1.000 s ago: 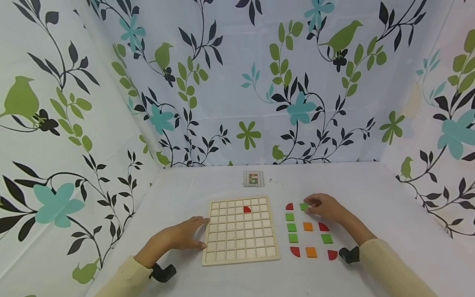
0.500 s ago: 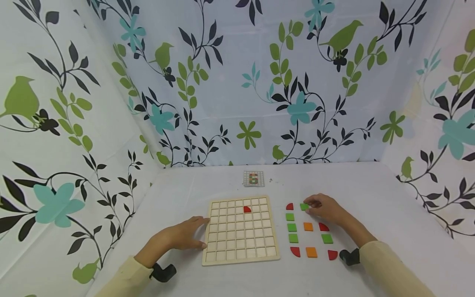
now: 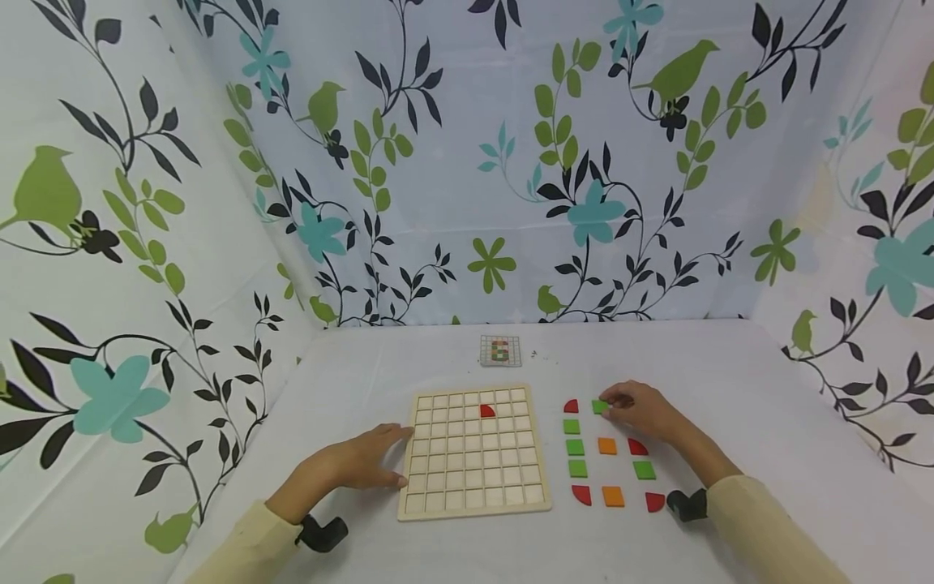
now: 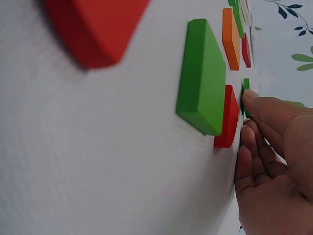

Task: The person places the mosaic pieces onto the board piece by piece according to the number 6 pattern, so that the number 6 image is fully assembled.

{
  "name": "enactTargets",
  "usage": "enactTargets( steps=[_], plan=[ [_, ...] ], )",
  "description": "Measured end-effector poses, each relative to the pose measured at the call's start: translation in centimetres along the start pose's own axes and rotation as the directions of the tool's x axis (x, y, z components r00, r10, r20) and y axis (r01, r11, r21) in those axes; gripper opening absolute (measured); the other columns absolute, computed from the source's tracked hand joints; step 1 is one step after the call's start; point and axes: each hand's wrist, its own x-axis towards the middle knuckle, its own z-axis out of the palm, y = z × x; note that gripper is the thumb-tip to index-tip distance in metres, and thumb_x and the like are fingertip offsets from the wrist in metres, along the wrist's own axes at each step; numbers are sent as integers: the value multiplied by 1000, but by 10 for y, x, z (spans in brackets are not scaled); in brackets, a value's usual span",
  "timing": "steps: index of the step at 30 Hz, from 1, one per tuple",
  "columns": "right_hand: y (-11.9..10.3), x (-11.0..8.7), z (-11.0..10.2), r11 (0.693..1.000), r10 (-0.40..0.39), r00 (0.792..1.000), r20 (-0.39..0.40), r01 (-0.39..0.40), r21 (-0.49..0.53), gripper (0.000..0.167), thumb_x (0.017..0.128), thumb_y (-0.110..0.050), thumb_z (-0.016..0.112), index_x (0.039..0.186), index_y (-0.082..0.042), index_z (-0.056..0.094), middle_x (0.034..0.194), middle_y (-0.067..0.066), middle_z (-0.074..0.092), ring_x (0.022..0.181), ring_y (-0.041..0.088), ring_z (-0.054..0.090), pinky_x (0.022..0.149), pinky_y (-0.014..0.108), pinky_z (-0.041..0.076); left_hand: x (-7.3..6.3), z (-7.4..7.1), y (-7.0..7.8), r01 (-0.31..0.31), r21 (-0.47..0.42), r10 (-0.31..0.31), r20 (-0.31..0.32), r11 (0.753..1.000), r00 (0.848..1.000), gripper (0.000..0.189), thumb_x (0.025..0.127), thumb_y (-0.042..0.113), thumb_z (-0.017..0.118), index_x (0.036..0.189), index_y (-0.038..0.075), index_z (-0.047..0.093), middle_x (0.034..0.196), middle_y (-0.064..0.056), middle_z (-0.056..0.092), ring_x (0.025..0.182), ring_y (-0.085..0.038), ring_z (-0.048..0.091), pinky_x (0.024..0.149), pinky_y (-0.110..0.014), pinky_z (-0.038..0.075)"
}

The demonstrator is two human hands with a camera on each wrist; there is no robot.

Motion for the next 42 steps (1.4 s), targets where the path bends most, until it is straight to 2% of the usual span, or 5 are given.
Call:
enactTargets(
  steps=[15, 20, 26, 33, 42],
  plan=[
    [-23, 8, 2, 998, -60, 998, 7, 59, 33, 30, 100, -20, 73, 125, -4, 72, 120, 10, 72, 108, 26, 64, 98, 48, 60, 0, 0, 0, 8, -8, -8, 4, 1000, 1000, 85, 89, 35, 87, 159, 11, 45, 165, -18, 40, 152, -39, 41, 121, -59, 39],
    [-27, 14, 5, 995, -92, 996, 3, 92, 42, 29, 100, -20, 74, 124, -4, 72, 118, 8, 72, 108, 26, 66, 96, 46, 60, 0, 0, 0, 6, -8, -6, 6, 1000, 1000, 85, 89, 36, 87, 159, 11, 45, 165, -18, 40, 152, -39, 41, 121, -60, 39],
    [-33, 22, 10, 995, -95, 995, -1, 95, 36, 28, 100, -19, 74, 123, -4, 73, 115, 7, 71, 105, 23, 64, 95, 43, 58, -1, -1, 2, -2, -8, 2, 10, 1000, 1000, 85, 89, 35, 87, 159, 10, 45, 165, -19, 40, 152, -41, 41, 121, -60, 39],
    [-49, 30, 15, 993, -109, 994, 4, 109, 35, 26, 100, -15, 72, 122, -2, 73, 118, 10, 73, 104, 24, 63, 99, 48, 57, -1, -3, 2, 10, -7, -10, 7, 1000, 1000, 85, 89, 36, 86, 160, 12, 45, 165, -18, 40, 152, -40, 40, 121, -60, 39],
    [-64, 36, 22, 990, -138, 990, 7, 138, 31, 23, 99, -12, 73, 119, 0, 72, 111, 9, 70, 97, 21, 60, 87, 37, 57, 0, -2, 3, 6, 9, -6, 5, 1000, 1000, 85, 90, 36, 86, 160, 12, 45, 165, -18, 40, 152, -39, 41, 121, -59, 39]
  ],
)
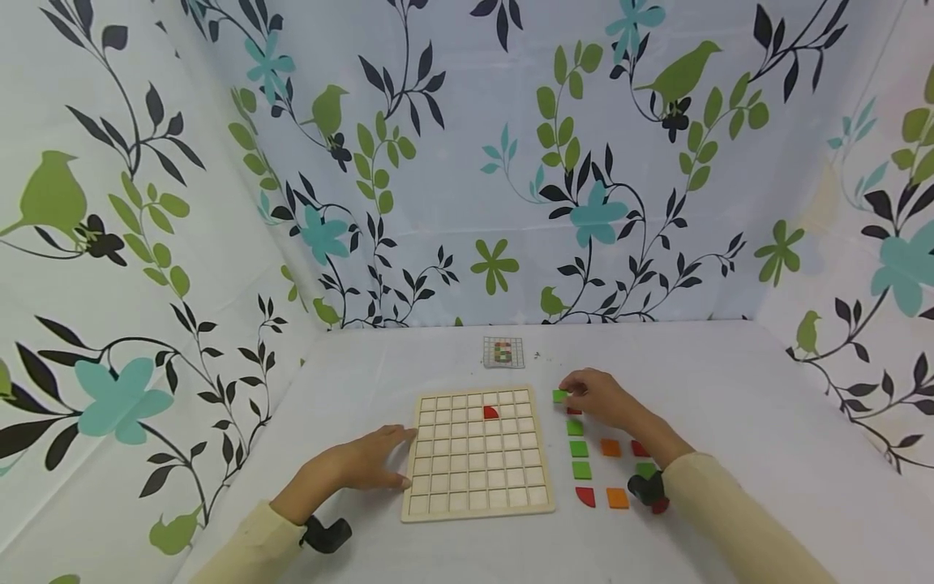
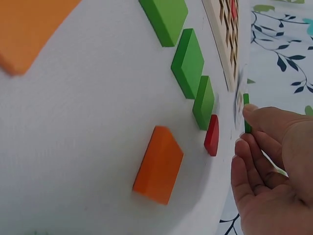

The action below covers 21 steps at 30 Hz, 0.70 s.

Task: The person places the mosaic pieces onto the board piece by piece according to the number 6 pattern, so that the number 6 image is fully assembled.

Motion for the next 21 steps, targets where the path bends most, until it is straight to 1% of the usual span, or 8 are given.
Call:
enactTargets(
  steps=[2, 6, 10, 13, 16, 21],
  plan=[
    [-2, 2, 2, 1000, 14, 1000, 4, -14, 6, 24, 99, -14, 74, 119, -1, 72, 113, 9, 70, 98, 21, 60, 88, 36, 57, 0, 0, 0, 0, 0, 0, 0, 1000, 1000, 85, 89, 36, 86, 160, 12, 45, 165, -18, 40, 152, -39, 41, 121, -59, 39],
    [-6, 5, 6, 1000, 15, 1000, 14, -15, 19, 25, 99, -14, 75, 120, -1, 72, 116, 10, 70, 100, 21, 61, 89, 37, 57, 1, 1, 0, -2, 2, 2, 2, 1000, 1000, 85, 90, 35, 86, 160, 12, 45, 165, -18, 40, 152, -39, 41, 121, -59, 39],
    [-9, 8, 10, 999, 5, 1000, 22, -6, 41, 25, 99, -12, 74, 121, 0, 72, 115, 11, 69, 97, 21, 62, 84, 35, 58, 1, 1, -1, -1, -2, 1, 1, 1000, 1000, 85, 89, 36, 87, 160, 12, 45, 165, -18, 40, 152, -39, 41, 121, -59, 39],
    [-11, 12, 14, 1000, -4, 1000, 26, 4, 30, 25, 99, -12, 74, 121, -1, 72, 114, 10, 69, 98, 20, 61, 84, 35, 57, 2, 1, -2, 6, -1, -6, 0, 1000, 1000, 85, 89, 36, 87, 160, 13, 45, 165, -17, 40, 152, -38, 41, 121, -59, 39],
    [-15, 16, 19, 1000, -7, 1000, 22, 7, 10, 24, 99, -13, 74, 120, -2, 73, 114, 9, 70, 99, 19, 61, 88, 37, 55, 2, 1, -2, 10, 6, -10, -1, 1000, 1000, 86, 89, 37, 87, 160, 14, 45, 165, -17, 40, 152, -38, 41, 121, -59, 39],
    [-26, 20, 25, 1000, -21, 1000, 16, 21, 0, 24, 97, -13, 76, 118, -1, 74, 111, 10, 70, 97, 20, 62, 87, 38, 55, 2, 0, -1, 7, 10, -7, 1, 1000, 1000, 85, 89, 37, 87, 160, 13, 45, 165, -17, 40, 152, -38, 41, 120, -60, 40]
  ],
)
